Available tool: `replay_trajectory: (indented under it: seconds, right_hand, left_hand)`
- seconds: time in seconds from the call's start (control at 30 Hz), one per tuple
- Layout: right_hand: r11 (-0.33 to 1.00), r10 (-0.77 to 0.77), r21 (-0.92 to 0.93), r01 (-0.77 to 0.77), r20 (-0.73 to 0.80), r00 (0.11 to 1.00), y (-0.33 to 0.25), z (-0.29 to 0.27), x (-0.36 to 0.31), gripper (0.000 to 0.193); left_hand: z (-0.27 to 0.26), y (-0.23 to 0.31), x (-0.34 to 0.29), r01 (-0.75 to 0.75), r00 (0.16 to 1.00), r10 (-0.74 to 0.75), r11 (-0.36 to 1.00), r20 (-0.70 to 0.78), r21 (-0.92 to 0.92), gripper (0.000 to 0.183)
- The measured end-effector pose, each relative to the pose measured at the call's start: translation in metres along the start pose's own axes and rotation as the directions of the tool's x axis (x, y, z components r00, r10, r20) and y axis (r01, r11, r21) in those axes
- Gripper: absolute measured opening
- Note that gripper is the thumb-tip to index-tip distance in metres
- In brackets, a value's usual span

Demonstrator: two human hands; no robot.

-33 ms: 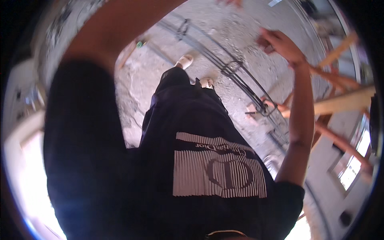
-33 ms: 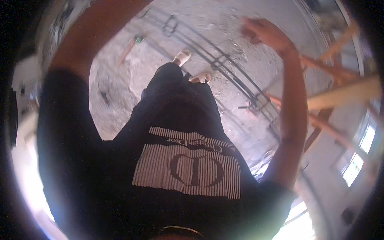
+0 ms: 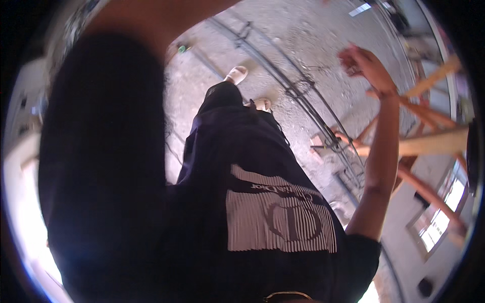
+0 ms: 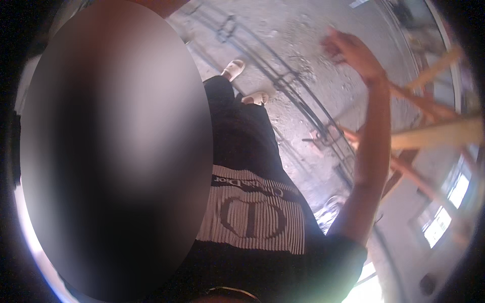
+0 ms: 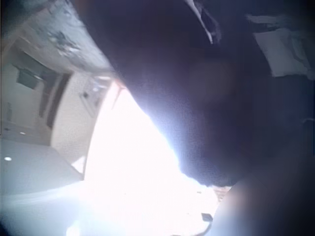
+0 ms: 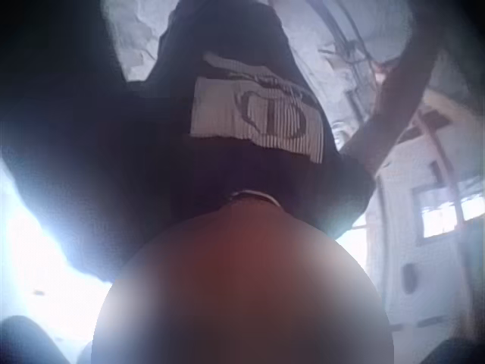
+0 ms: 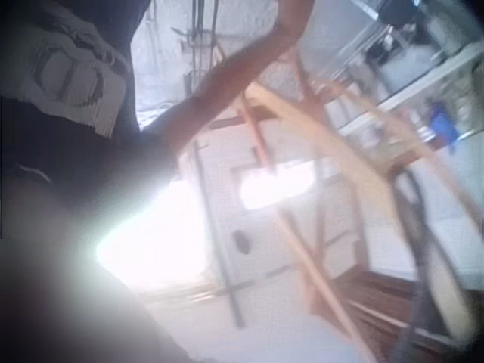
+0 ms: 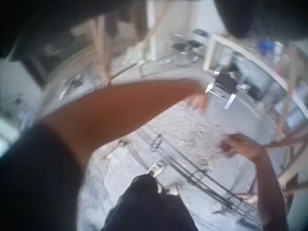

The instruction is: The person assembles a rebar cage by hand-tying wire ties around intersecting rebar rods and then tightening them with pliers. The person repeatedly wraps wire, twists it, and uses pliers to secure each joint along the cage.

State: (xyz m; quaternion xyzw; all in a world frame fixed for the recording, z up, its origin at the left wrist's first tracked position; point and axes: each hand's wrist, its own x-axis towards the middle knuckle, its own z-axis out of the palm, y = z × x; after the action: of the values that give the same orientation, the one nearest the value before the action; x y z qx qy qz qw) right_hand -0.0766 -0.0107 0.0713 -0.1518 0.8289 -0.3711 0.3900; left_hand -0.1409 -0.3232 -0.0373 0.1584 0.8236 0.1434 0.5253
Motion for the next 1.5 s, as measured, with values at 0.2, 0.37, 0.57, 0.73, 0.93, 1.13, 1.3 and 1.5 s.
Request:
replay_trajectory:
  seconds: [0.2, 0.37, 0.57, 0.73, 0.93, 1.13, 1.3, 1.5]
  right_hand:
    - [0.999, -0.051, -0.003, 0.054, -0.386, 0.921, 0.024, 0.005, -0.095, 0.043]
    - [0.914, 0.306, 0.405, 0.036, -0.742, 0.596, 0.082, 0.084, -0.189, 0.023]
    - [0.808, 0.584, 0.583, -0.089, -0.77, 0.255, 0.147, 0.243, -0.223, 0.041]
    - [0.92, 0.375, 0.307, -0.245, -0.873, 0.313, 0.179, 0.314, -0.141, 0.068]
    - [0.893, 0.449, 0.449, 0.012, -0.893, 0.029, 0.168, 0.287, -0.098, 0.04]
    - [0.795, 0.431, 0.479, -0.372, -0.878, -0.209, 0.172, 0.278, -0.129, 0.06]
    - [0.724, 0.558, 0.479, -0.496, -0.83, 0.013, 0.183, 0.261, -0.114, 0.063]
    - [0.702, 0.572, 0.513, -0.494, -0.82, -0.038, 0.154, 0.265, -0.123, 0.048]
  left_hand:
    - [-0.036, 0.024, 0.112, -0.003, 0.997, 0.012, 0.993, -0.079, 0.121, 0.057]
    - [-0.061, 0.041, 0.177, -0.034, 0.991, 0.055, 0.987, -0.126, 0.158, 0.053]
    - [-0.045, 0.068, 0.102, -0.126, 0.932, 0.132, 0.991, -0.339, 0.039, 0.05]
    - [0.092, 0.021, -0.046, -0.614, 0.411, 0.428, 0.783, -0.805, 0.103, 0.039]
    - [0.233, 0.016, -0.117, -0.715, 0.556, 0.237, 0.625, -0.797, -0.313, 0.02]
    - [0.295, -0.021, -0.128, -0.556, 0.788, 0.211, 0.647, -0.578, -0.522, 0.019]
    - [0.296, -0.047, -0.131, -0.364, 0.909, 0.143, 0.729, -0.391, -0.58, 0.019]
    - [0.285, -0.039, -0.146, -0.359, 0.907, 0.127, 0.732, -0.402, -0.579, 0.019]
